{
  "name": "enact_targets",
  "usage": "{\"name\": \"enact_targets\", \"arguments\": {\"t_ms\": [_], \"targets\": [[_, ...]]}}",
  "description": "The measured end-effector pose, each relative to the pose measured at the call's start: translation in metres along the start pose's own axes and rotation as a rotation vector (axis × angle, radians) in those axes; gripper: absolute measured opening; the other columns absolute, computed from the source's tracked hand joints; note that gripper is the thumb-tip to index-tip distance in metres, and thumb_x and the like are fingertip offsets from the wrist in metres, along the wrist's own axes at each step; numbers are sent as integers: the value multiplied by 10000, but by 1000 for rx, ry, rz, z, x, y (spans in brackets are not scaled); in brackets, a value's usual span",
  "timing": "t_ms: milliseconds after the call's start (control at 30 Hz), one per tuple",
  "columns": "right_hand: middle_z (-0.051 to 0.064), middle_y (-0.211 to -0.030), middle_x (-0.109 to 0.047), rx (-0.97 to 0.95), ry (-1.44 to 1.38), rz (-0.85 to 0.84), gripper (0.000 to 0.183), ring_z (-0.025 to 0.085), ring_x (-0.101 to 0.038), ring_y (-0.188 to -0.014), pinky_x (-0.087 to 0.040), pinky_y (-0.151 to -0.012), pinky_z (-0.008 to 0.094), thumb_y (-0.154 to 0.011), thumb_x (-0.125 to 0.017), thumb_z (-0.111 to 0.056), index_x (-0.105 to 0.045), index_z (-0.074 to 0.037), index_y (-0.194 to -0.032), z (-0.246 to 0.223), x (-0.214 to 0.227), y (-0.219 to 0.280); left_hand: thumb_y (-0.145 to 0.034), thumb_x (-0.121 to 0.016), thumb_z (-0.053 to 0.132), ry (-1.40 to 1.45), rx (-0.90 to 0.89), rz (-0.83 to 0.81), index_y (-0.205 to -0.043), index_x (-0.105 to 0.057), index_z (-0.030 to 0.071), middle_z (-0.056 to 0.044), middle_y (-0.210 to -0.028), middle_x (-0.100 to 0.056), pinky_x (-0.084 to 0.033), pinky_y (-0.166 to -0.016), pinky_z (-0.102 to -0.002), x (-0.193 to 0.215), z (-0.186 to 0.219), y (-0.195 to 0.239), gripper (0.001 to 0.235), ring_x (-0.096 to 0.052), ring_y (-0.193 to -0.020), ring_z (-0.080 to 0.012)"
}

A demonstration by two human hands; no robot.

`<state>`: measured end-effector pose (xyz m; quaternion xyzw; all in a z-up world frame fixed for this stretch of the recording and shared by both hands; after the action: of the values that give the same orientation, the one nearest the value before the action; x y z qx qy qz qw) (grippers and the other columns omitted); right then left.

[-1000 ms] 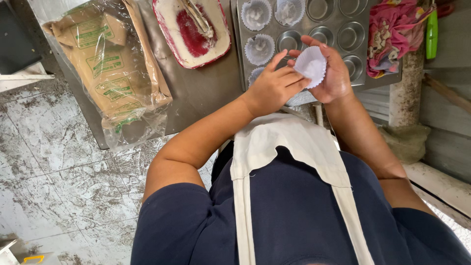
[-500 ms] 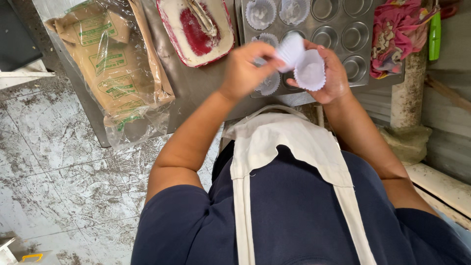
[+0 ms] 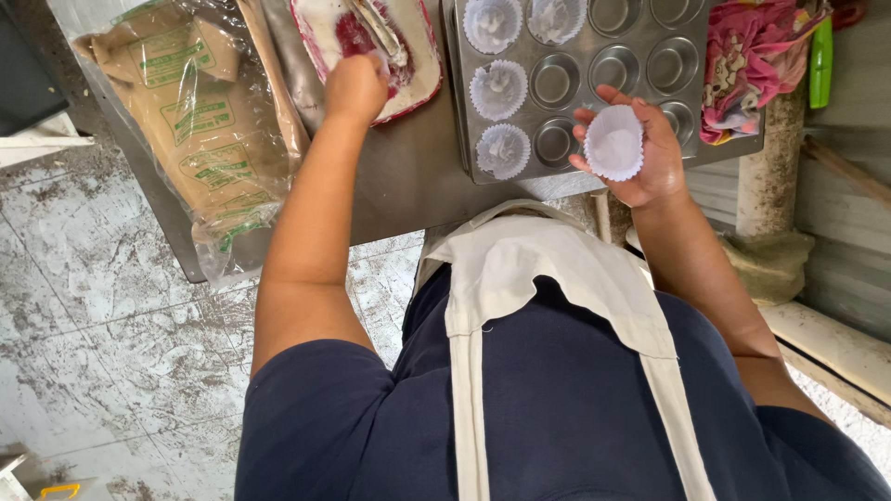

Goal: The person wipes a metal muffin tray with a pink cloth, then places white paper liners into the tray's cups. They repeat this process for a second tray, filling the cups with liners.

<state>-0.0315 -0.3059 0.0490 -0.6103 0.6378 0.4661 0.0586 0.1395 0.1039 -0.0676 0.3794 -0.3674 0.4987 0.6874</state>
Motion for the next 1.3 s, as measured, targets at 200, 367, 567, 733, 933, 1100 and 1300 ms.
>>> {"name": "enact_targets", "arguments": {"t_ms": [200,367,567,733,933,1100,1300], "targets": [[196,-1368,-623,7,-9,-29,543,299,-648,-1175,-591,-938,561,-1069,-544,-423,-495,-110,-1510,-1,1,3,-894,-627,210,-9,92,-217,-990,-784,96,-246,-1017,-710,-522,-859,-532,-46,3,-17,217,-664,-967,-455],[182,-1373,-624,1,-33,-17,548,295,-647,-1179,-590,-937,555,-1071,-541,-437,-498,-121,-1516,1,8,5,-828,-654,169,-32,120,-341,-981,-750,3,-248,-1020,-710,-543,-845,-489,-60,7,-31,245,-689,-964,-419],[194,-1385,-617,14,-73,-60,547,299,-644,-1200,-590,-960,548,-1092,-530,-441,-508,-114,-1530,1,15,5,-865,-681,176,220,128,-566,-1001,-753,16,-182,-989,-735,-576,-776,-433,-39,10,-31,222,-723,-887,-328],[201,-1391,-623,33,-98,-64,543,304,-650,-1188,-593,-960,549,-1104,-524,-437,-513,-112,-1539,-4,21,7,-896,-704,181,733,272,-713,-1017,-756,26,-126,-964,-755,-603,-719,-386,7,12,-28,204,-752,-823,-253],[206,-1359,-628,69,-148,-46,533,313,-660,-1164,-595,-956,553,-1112,-514,-435,-515,-110,-1534,-13,27,17,-961,-702,192,1219,197,-662,-1104,-724,-18,-108,-1000,-780,-637,-763,-362,57,46,-33,256,-766,-847,-197],[202,-1349,-629,103,-216,-15,528,305,-663,-1145,-596,-959,562,-1109,-512,-423,-512,-118,-1540,-21,40,30,-1008,-743,195,915,-281,-328,-1116,-769,-10,-90,-954,-771,-549,-756,-320,33,153,-31,233,-693,-821,-174],[209,-1358,-632,180,-196,31,548,316,-666,-1172,-599,-930,548,-1103,-515,-429,-514,-107,-1546,-27,51,47,-930,-674,175,104,-841,-59,-975,-788,79,-97,-1111,-765,-388,-1092,-581,-14,229,4,155,-697,-1099,-286]]}}
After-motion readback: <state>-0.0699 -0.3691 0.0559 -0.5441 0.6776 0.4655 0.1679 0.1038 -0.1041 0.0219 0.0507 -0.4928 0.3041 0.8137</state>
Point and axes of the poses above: each hand's wrist, its own y-axis away from the middle knuckle, its own x-axis out of the back of the hand, z = x × y, the point moved 1 cm from there along -y, towards the middle knuckle
